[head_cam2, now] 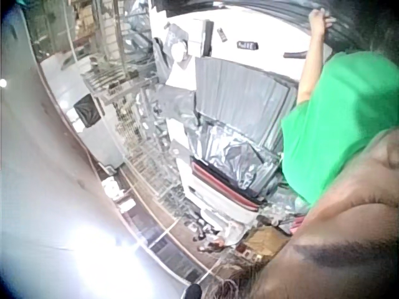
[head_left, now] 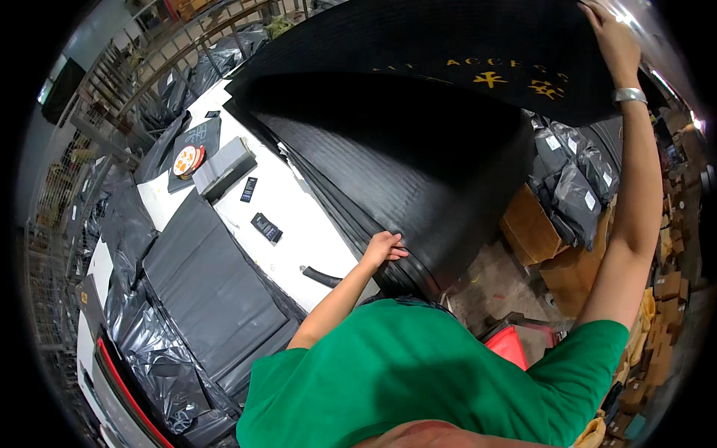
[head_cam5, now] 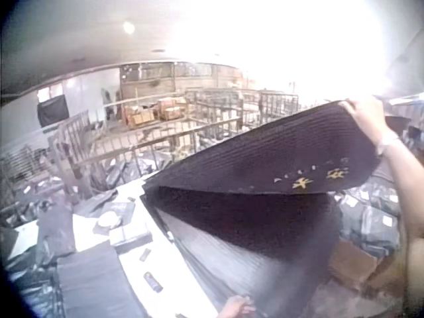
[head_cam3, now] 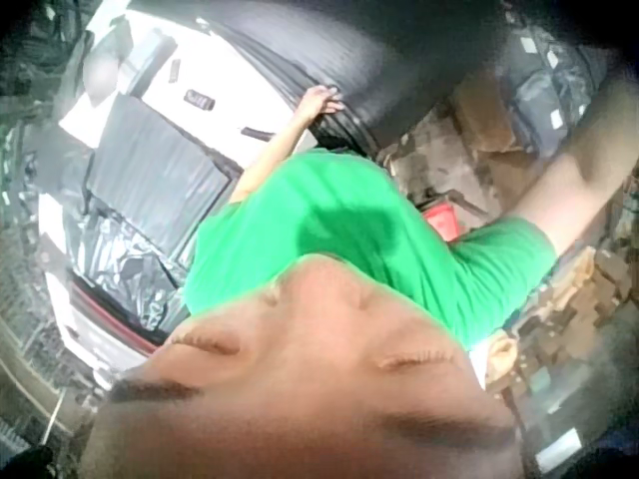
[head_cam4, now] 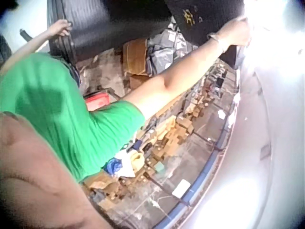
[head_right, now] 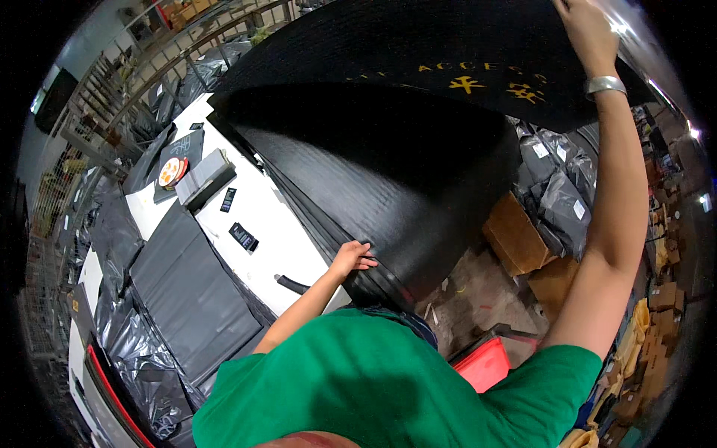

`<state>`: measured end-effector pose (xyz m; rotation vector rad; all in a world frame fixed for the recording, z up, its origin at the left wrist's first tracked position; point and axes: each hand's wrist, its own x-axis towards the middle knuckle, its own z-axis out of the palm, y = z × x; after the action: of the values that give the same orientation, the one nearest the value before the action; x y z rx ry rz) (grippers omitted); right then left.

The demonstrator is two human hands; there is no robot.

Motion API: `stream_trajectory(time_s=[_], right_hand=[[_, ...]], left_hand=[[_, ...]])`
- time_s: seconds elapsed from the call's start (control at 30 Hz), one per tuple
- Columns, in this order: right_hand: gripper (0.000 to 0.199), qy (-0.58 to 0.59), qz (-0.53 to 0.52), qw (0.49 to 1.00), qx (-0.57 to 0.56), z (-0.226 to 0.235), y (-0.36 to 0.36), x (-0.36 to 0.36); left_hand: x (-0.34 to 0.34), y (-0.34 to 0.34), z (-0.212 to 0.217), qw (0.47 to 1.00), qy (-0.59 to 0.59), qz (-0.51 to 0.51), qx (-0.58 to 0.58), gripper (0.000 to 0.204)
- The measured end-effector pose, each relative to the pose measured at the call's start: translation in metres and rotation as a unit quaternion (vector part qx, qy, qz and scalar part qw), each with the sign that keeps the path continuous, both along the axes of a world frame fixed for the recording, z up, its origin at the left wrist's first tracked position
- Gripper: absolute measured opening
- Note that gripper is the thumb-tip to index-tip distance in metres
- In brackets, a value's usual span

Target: The person cleans a red floor mat with a cloth, folds it, and places it inside a grey plastic shipping bag before sealing the bag and applying a label.

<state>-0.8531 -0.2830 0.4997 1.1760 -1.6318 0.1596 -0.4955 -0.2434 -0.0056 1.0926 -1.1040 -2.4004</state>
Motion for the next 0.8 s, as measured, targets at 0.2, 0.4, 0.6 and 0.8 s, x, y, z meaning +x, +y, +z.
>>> stream_trajectory(time_s=[0.2,0.4,0.6,0.8], right_hand=[[0.033,-0.068,0.04,0.995,0.068,-0.005,0.004,-0.007],[0.025,-0.072,0.097,0.986,0.115,-0.069,0.009,0.004],[0.016,-0.092,0.221,0.947,0.213,-0.12,0.059,0.044],[0.017,-0.19,0.333,0.867,0.319,-0.206,0.116,0.039]], left_hand=[[-0.003,0.003,0.006,1.0,-0.004,-0.005,0.0,0.027],[-0.004,0.005,0.003,1.0,-0.011,0.017,0.0,0.026],[-0.007,0.003,0.013,0.997,-0.058,0.052,0.011,0.023],[-0.017,0.03,0.008,0.989,-0.049,0.114,0.078,0.019]])
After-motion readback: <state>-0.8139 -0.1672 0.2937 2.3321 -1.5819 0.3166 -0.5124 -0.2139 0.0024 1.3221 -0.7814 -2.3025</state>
